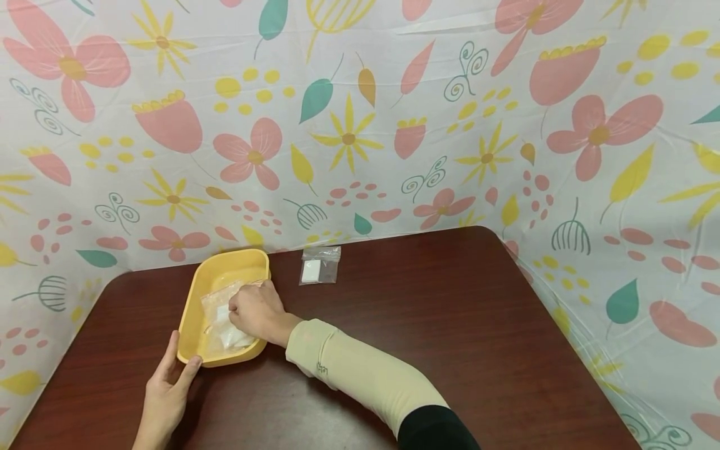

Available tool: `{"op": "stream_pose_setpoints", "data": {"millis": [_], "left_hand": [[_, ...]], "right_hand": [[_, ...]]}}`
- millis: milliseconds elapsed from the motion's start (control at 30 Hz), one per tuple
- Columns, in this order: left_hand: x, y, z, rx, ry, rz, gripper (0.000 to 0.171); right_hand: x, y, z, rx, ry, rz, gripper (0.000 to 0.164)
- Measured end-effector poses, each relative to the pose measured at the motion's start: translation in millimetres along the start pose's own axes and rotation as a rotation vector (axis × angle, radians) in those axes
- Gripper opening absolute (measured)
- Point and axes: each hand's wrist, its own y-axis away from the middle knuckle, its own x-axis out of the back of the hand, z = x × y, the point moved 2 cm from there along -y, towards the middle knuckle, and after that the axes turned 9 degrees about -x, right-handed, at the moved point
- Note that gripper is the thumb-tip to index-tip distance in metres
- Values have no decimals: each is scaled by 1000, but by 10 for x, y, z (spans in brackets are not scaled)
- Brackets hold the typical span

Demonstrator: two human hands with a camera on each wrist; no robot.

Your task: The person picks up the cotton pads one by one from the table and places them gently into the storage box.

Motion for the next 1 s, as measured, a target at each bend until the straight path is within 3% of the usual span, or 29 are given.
{"op": "stream_pose_setpoints", "data": {"millis": [233,667,833,1000], "left_hand": [[-5,-5,0,1,7,-1,77],[-22,11,12,-14,33,5,76],[-23,21,18,-7,0,10,75],[-7,22,9,-12,-11,21,74]], "right_hand": [[-1,3,15,-37,-19,-30,19],[74,34,96,-38,-62,2,19],[132,115,215,-11,-172,42,19],[195,231,395,-28,-330,26,20]]}}
